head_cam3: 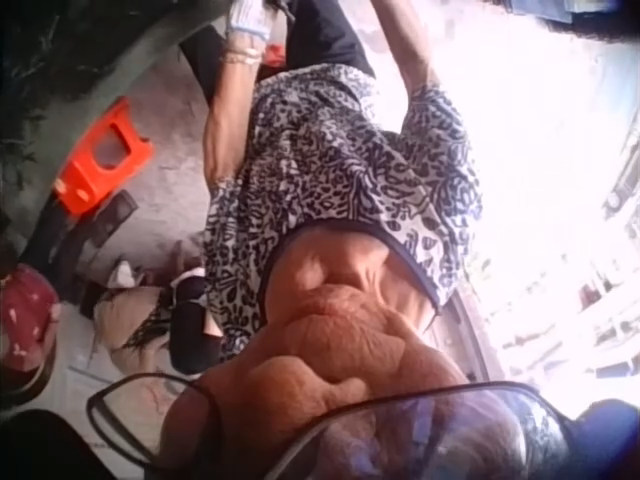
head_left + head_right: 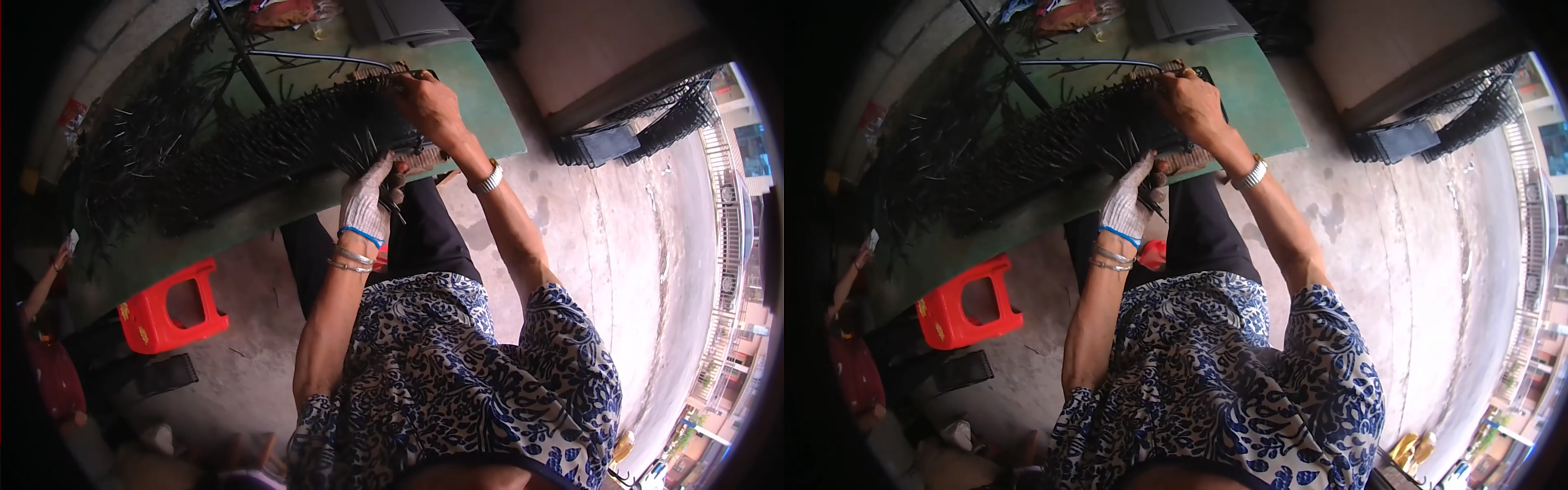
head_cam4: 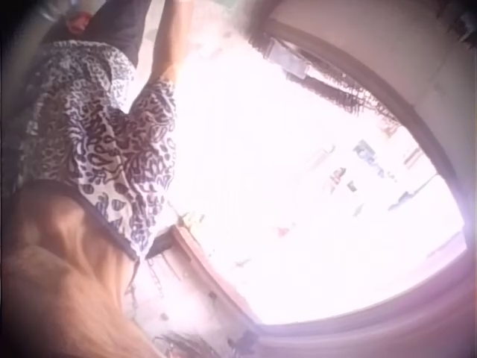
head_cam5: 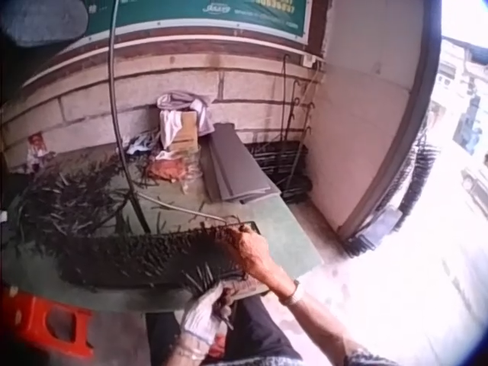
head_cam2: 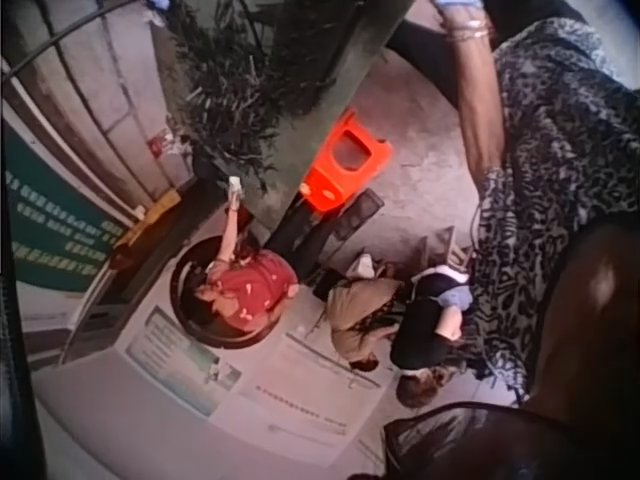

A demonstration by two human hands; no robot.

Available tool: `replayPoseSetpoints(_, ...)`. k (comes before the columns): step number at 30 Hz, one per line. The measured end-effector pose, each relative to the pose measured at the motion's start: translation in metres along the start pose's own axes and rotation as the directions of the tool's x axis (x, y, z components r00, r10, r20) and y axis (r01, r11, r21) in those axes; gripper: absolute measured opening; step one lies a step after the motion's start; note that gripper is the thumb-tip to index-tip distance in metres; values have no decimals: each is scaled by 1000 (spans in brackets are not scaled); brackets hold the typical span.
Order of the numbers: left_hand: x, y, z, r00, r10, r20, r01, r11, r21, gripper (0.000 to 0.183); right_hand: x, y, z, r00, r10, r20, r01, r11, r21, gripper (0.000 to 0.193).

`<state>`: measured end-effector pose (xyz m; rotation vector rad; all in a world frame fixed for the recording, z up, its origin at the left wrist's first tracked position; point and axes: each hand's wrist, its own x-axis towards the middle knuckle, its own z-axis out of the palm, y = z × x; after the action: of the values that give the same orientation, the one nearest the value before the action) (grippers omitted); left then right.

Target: Insert thin metal wires into a mesh strip to assemble a component.

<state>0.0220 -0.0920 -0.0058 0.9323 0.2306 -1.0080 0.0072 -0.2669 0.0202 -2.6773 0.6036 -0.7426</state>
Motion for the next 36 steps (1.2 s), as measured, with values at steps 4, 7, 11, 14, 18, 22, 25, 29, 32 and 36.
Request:
replayPoseSetpoints(4,3,-1,-1,1000,13,-8,-13,999,43,18,-24,-2,-22,923,-79,376,-137,846,516,30)
replayPoseSetpoints(7,1,1,6,999,43,-7,-42,997,61,19,-34,-4,-26,937,-123,325,-121,762,636,19)
replayPoseSetpoints(11,13,3,4,999,-36,4,37,996,-83,21,-22,8,-27,978,131,162,-206,707,677,16)
replayPoseSetpoints(14,15,-1,6,995,-96,3,96,987,-132,21,4,22,-18,917,221,-332,-31,870,492,10)
replayPoseSetpoints(18,14,-4,6,990,-134,-52,120,968,-219,16,24,38,9,890,113,-442,88,908,409,9)
replayPoseSetpoints(22,16,-1,-5,996,-78,43,82,992,-101,14,29,39,20,867,38,-496,116,954,276,9)
replayPoseSetpoints(25,12,4,3,997,-79,10,79,993,-88,13,30,37,19,915,112,-387,58,914,402,9)
replayPoseSetpoints(29,10,6,9,996,-82,33,84,992,-95,14,27,39,22,950,86,-301,24,939,344,13)
replayPoseSetpoints(32,8,7,11,996,-82,43,84,994,-63,15,29,34,18,970,56,-236,2,971,240,16)
replayPoseSetpoints(36,8,6,10,993,-77,85,85,993,-87,17,37,36,21,998,-50,-46,56,988,142,22)
